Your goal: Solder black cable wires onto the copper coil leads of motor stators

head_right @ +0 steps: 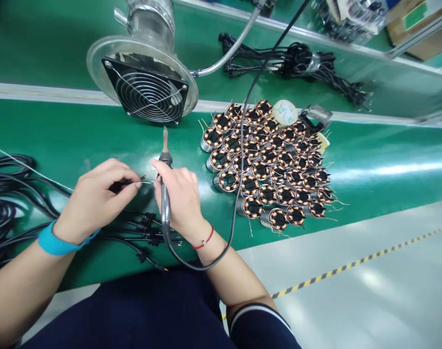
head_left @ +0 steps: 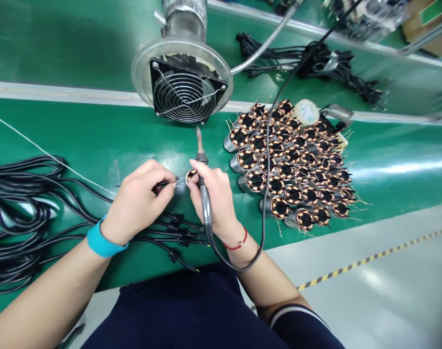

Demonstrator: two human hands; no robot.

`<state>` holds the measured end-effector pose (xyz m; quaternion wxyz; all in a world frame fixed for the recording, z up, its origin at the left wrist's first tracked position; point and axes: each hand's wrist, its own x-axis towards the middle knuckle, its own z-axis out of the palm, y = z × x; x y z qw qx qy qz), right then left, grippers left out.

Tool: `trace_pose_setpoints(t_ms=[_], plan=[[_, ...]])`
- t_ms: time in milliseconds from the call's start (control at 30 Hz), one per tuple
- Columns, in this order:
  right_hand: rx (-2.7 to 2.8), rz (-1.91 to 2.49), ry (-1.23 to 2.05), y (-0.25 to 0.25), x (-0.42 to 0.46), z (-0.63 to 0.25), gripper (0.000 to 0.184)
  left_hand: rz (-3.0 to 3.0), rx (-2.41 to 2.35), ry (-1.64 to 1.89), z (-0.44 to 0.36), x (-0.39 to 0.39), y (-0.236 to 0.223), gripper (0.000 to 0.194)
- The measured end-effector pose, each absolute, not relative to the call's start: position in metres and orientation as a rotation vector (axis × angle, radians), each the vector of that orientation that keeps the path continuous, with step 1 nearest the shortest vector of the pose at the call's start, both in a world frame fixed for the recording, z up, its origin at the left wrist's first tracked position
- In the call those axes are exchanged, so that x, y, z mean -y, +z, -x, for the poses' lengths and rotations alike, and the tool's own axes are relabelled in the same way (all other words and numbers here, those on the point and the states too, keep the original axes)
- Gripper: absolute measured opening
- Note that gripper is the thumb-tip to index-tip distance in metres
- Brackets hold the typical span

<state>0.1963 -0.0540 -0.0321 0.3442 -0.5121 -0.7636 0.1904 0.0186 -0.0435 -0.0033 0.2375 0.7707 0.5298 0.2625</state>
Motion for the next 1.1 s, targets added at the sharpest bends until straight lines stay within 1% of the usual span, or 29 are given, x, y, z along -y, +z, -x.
trace_pose_setpoints(t_ms=[133, 233, 367, 567, 700, 867, 1100], plan=[[1.951, 1.405, 0.436, -0.036, 0.052, -0.193, 0.042, -2.040, -1.480, 0.735, -0.020, 0.043, -0.002, 0.011], [1.932, 1.361, 0.458, -0.033, 0.059, -0.198, 0.047, -1.976, -1.483, 0.723, -0.022, 0.045, 0.000, 0.010], [1.848, 1.232, 0.497, -0.028, 0.075, -0.211, 0.048, -1.938, -1.496, 0.667, -0.024, 0.047, 0.002, 0.010], [1.632, 1.098, 0.502, -0.035, 0.101, -0.221, 0.031, -1.951, -1.592, 0.650, -0.030, 0.048, 0.000, 0.008], [1.613, 1.032, 0.496, -0.041, 0.107, -0.223, 0.022, -1.977, -1.608, 0.670, -0.031, 0.049, -0.001, 0.007], [1.632, 1.004, 0.479, -0.040, 0.108, -0.224, 0.018, -1.981, -1.611, 0.671, -0.032, 0.049, -0.001, 0.007], [1.628, 1.040, 0.490, -0.039, 0.109, -0.223, 0.017, -1.991, -1.605, 0.661, -0.032, 0.050, -0.001, 0.007]])
